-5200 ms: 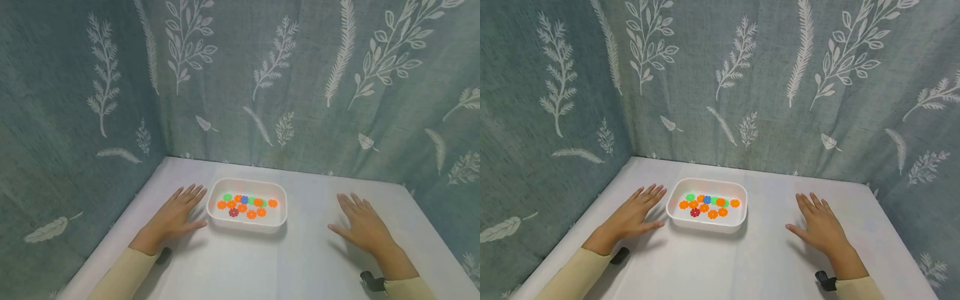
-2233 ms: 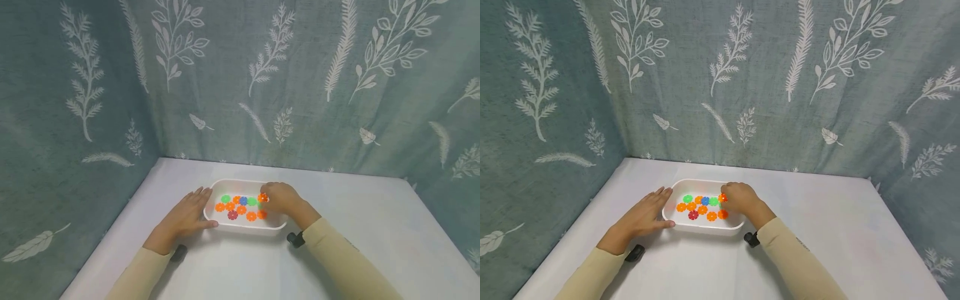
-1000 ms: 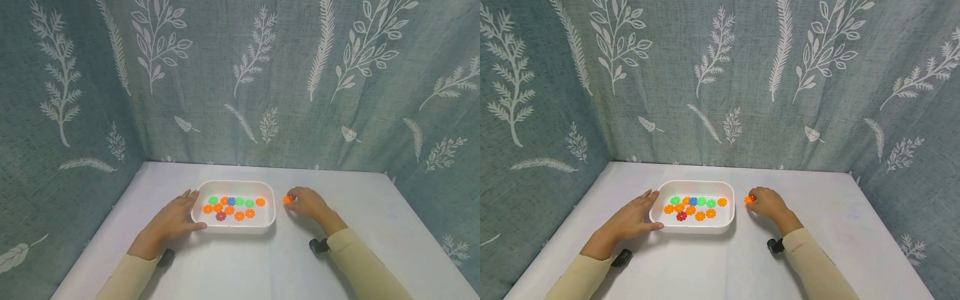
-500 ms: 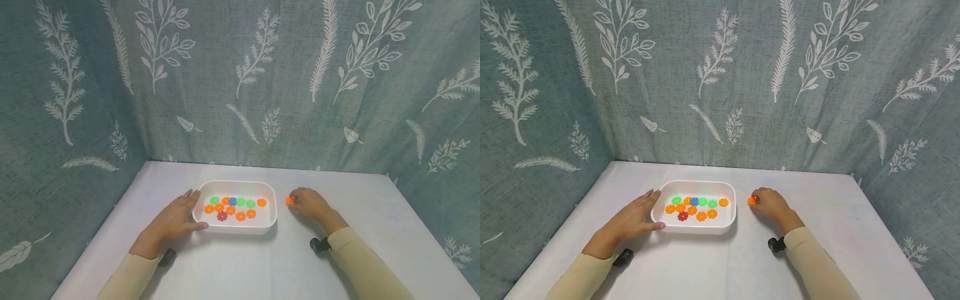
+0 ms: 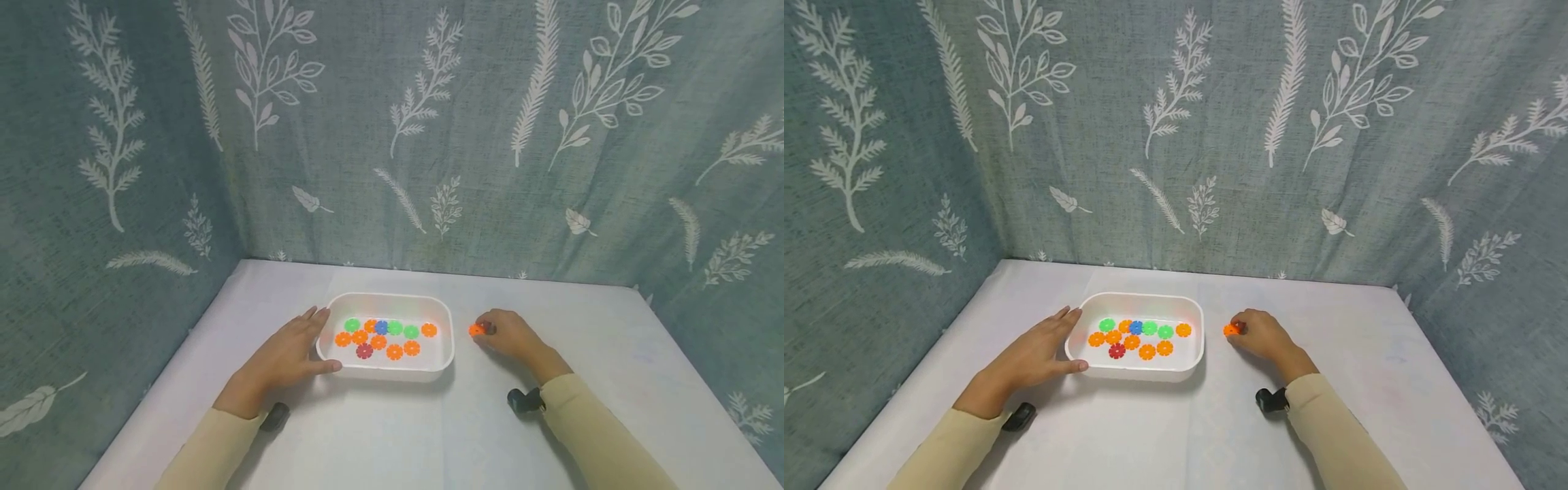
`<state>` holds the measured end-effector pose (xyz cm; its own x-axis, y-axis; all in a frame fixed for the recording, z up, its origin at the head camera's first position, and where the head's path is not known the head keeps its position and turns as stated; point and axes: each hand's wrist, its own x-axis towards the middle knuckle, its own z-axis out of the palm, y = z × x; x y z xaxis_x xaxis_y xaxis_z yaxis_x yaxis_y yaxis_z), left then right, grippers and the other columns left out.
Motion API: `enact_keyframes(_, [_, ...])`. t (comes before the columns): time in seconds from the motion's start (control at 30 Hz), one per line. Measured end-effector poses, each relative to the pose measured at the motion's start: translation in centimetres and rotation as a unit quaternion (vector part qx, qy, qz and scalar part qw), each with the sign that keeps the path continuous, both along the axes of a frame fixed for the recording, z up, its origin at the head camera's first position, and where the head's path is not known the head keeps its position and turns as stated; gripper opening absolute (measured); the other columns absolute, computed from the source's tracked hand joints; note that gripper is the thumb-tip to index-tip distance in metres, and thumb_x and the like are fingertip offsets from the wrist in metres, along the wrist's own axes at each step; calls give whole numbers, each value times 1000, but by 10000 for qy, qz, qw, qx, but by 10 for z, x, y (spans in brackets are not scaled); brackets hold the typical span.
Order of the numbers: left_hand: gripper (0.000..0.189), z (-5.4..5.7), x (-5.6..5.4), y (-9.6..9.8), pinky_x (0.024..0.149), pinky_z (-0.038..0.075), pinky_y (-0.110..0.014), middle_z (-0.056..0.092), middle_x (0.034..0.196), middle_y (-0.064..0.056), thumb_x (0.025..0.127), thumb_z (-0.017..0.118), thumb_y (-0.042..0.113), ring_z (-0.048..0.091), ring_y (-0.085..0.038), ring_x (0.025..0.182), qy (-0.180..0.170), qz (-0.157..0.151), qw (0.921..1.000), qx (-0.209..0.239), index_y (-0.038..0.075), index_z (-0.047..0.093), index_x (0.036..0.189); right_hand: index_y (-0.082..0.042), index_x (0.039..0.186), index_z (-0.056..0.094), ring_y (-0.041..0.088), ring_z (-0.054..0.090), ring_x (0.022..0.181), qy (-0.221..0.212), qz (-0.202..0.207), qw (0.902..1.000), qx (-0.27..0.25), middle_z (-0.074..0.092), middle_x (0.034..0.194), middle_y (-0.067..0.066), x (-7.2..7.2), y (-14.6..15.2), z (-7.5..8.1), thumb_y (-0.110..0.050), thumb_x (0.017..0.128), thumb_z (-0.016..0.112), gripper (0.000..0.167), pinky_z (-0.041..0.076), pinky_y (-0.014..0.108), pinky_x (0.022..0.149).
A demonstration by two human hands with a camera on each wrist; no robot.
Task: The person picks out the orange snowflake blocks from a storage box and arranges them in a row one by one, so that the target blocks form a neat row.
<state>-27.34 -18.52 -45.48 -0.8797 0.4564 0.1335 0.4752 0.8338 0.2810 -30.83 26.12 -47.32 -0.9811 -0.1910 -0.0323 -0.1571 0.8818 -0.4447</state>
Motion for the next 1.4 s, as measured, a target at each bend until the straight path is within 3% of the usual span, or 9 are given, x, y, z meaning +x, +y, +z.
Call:
enact_keyframes(0.2, [108, 1, -3, 2, 108, 29, -59, 32, 154, -16, 77, 59, 75, 27, -37, 141, -47, -31, 10000, 65, 5, 29, 152, -9, 117, 68, 22, 58, 92, -1, 9, 10000, -86, 65, 102, 2, 1, 3, 5, -29, 84, 77, 40, 51, 45, 83])
enact_keyframes(0.33, [108, 3, -5, 4, 108, 29, -59, 32, 154, -17, 76, 61, 74, 28, -38, 141, -25, -12, 10000, 64, 5, 30, 152, -8, 117, 68, 18, 55, 82, 413, 306, 9986, -98, 63, 95, -1, 1, -4, 20, -30, 86, 75, 39, 50, 37, 73])
enact_keyframes(0.57, [105, 4, -7, 5, 107, 29, -60, 32, 155, -15, 76, 66, 69, 28, -37, 141, -38, 155, 9999, 45, 6, 30, 152, -6, 116, 69, 16, 52, 74, 1027, 767, 9911, -370, 63, 94, -1, 1, -35, 51, -28, 88, 72, 36, 45, 32, 62])
enact_keyframes(0.77, [108, 3, -7, 5, 107, 29, -61, 31, 155, -16, 74, 64, 72, 28, -38, 141, -114, 198, 9997, 32, 7, 29, 153, -8, 113, 70, 16, 53, 75, 1136, 706, 9865, -945, 65, 95, 0, 6, -62, 54, -27, 88, 73, 32, 47, 30, 59])
enact_keyframes(0.87, [109, 4, -6, 4, 106, 29, -61, 32, 154, -17, 74, 64, 73, 29, -38, 140, -86, 204, 9998, 20, 6, 30, 153, -8, 113, 71, 17, 55, 80, 1080, 749, 9854, -1086, 65, 93, -2, 8, -76, 52, -27, 87, 74, 32, 49, 31, 62])
enact_keyframes(1.13, [112, 4, -4, 2, 107, 29, -61, 33, 154, -14, 72, 60, 79, 29, -36, 141, 6, 200, 9998, -47, 7, 31, 152, -11, 108, 74, 18, 59, 93, 990, 1087, 9854, -855, 66, 91, -7, 10, -107, 43, -27, 85, 76, 29, 48, 38, 84])
enact_keyframes(1.4, [112, 3, 0, 0, 105, 30, -62, 35, 153, -14, 70, 60, 80, 30, -37, 140, 4, 283, 9996, -94, 8, 32, 152, -16, 111, 75, 17, 55, 103, 333, 1324, 9905, -187, 66, 102, -7, 11, -125, 38, -28, 84, 77, 30, 46, 39, 95])
